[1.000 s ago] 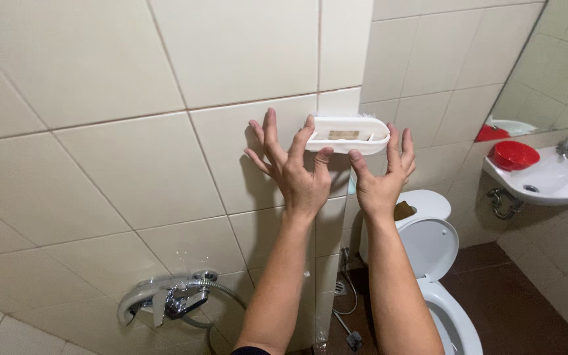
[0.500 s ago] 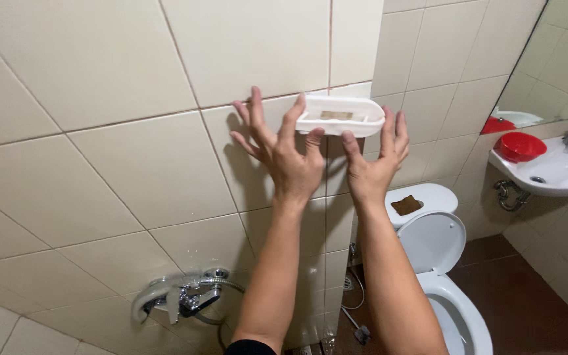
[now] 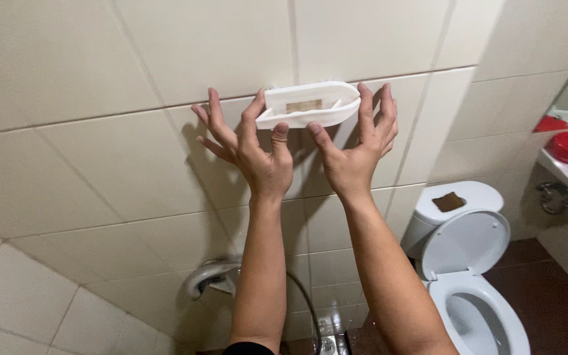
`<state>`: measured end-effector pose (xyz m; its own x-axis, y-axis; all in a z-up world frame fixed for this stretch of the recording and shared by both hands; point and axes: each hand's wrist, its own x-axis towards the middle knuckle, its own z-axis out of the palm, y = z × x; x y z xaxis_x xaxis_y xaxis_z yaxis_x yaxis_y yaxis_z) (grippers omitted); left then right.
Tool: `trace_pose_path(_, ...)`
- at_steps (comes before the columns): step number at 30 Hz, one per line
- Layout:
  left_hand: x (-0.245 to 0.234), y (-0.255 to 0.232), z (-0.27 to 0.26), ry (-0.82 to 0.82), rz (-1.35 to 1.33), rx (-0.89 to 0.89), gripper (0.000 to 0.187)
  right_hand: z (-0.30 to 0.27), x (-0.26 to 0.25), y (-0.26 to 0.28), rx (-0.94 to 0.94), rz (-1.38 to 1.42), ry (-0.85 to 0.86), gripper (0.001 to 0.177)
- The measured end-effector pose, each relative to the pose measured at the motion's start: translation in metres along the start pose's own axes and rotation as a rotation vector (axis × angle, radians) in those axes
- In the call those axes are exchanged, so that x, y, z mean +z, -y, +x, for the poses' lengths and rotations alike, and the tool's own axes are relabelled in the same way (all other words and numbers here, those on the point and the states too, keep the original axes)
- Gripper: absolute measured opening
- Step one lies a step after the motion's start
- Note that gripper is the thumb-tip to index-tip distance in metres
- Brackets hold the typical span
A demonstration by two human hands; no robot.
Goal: The person places a white adhesive shelf against a tiled wall in a bathroom, pressing firmly across the back and sides by hand to secure it, then rinses the area with a handheld sprayer.
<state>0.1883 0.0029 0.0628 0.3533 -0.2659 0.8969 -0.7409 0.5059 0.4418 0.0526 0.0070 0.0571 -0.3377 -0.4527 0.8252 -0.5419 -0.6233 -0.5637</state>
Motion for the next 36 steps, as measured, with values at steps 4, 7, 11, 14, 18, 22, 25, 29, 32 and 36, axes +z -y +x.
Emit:
trace_pose_path(4,-0.039,0.039,0.013,-0.042,0.004,-0.034,0.067,-0.02,0.038,0.036,-0.059,-0.004,-0.003,0.089)
trace_pose_path(7,-0.066,0.069,0.021,-0.072,0.009,-0.039,0.067,-0.033,0.064,0.061,-0.093,-0.002,0.016,0.091)
trace_pose_path(11,-0.092,0.106,0.031,-0.097,0.042,-0.05,0.065,-0.049,0.091,0.087,-0.144,-0.012,0.043,0.092)
trace_pose_path(14,-0.104,0.122,0.031,-0.113,-0.029,-0.045,0.066,-0.055,0.106,0.1,-0.186,-0.009,0.054,0.093)
trace_pose_path(18,-0.109,0.132,0.025,-0.122,-0.072,-0.03,0.067,-0.059,0.111,0.103,-0.218,-0.015,0.084,0.093)
trace_pose_path(22,-0.095,0.126,0.026,-0.143,-0.055,-0.008,0.066,-0.044,0.105,0.091,-0.317,-0.094,0.071,0.096)
trace_pose_path(25,-0.08,0.106,0.019,-0.144,-0.108,-0.036,0.067,-0.037,0.089,0.08,-0.272,-0.086,0.081,0.093)
trace_pose_path(29,-0.056,0.076,0.018,-0.109,-0.108,-0.018,0.067,-0.016,0.063,0.059,-0.237,-0.095,0.076,0.092)
trace_pose_path(32,-0.033,0.05,0.014,-0.089,-0.127,0.002,0.068,-0.001,0.039,0.037,-0.224,-0.106,0.06,0.091)
trace_pose_path(36,0.002,0.015,0.0,-0.072,-0.156,0.017,0.069,0.014,0.005,0.005,-0.174,-0.11,0.038,0.091)
